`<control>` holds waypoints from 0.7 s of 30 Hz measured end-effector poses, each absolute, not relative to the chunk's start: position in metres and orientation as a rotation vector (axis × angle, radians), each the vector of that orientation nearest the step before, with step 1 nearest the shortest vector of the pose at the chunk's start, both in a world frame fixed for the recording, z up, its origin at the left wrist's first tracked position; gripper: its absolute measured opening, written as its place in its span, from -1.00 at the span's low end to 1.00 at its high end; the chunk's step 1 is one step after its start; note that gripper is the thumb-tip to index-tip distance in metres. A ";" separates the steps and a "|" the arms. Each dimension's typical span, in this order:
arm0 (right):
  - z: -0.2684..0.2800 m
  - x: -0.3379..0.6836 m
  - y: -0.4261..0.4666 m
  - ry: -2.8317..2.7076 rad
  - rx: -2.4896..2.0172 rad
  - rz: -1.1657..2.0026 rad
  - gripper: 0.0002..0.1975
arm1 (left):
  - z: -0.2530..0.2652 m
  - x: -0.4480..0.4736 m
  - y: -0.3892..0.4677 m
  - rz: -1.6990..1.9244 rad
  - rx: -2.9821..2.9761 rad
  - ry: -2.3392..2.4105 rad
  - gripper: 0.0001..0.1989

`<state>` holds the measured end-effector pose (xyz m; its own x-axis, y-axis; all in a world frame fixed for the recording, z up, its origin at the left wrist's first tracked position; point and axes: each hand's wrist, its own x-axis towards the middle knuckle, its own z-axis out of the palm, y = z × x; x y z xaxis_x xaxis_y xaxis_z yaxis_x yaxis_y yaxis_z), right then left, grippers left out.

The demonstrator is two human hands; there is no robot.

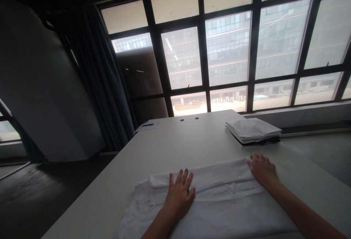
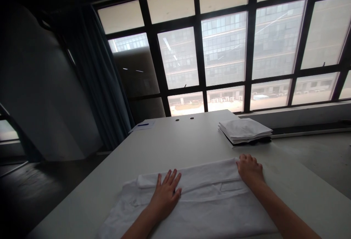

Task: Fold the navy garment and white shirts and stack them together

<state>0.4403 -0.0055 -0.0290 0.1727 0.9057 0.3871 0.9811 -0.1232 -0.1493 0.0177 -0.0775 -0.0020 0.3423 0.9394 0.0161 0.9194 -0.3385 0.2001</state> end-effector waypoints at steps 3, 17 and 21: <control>-0.023 0.401 -0.020 -1.960 -1.865 -0.343 -0.58 | -0.001 0.020 -0.078 0.190 2.434 1.700 -0.38; -0.025 0.346 -0.045 -2.416 -1.593 0.197 -0.26 | 0.041 -0.147 -0.041 0.284 2.094 1.891 -0.32; -0.024 0.343 -0.046 -2.414 -1.594 0.185 -0.26 | 0.034 -0.170 -0.035 0.449 2.036 1.835 -0.53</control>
